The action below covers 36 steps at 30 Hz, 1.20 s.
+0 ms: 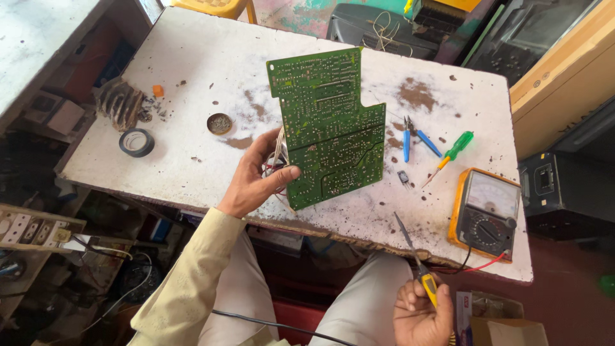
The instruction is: The person solders multiple points on a green circuit board using a soldering iron and solder wire. They then test a small black component with a multimeter and use a knife to scrape its leads.
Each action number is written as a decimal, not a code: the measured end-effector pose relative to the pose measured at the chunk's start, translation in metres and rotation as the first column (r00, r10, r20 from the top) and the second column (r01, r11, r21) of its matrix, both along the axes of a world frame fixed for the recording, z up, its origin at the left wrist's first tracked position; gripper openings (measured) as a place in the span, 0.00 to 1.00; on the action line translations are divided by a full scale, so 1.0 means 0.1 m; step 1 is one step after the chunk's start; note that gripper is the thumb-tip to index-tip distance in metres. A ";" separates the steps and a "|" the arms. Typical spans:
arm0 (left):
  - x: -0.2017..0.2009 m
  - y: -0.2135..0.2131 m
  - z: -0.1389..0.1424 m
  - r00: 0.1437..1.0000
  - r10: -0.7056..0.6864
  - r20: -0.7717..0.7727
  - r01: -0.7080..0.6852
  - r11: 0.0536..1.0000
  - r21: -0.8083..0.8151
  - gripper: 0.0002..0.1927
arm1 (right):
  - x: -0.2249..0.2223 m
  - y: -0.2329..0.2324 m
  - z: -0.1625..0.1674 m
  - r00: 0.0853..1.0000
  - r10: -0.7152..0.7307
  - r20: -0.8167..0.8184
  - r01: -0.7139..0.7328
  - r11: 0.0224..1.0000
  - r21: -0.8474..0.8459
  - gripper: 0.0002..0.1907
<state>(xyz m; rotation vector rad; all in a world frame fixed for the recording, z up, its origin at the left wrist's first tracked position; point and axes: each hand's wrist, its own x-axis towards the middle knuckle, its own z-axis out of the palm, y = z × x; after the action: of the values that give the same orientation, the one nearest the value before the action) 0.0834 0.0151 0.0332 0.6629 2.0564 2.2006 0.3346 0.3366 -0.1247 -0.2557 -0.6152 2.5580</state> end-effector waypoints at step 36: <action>-0.47 0.65 -0.22 0.614 -0.259 -0.745 -0.511 0.588 -0.626 0.20 | -0.07 0.53 0.59 0.990 -0.026 -0.135 0.057 0.972 0.230 0.20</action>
<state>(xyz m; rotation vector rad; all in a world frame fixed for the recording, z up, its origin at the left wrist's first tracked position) 0.0364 0.0802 0.0112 1.5100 3.2078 0.6220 0.3281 0.3900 -0.0653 -0.0187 -0.8418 2.4109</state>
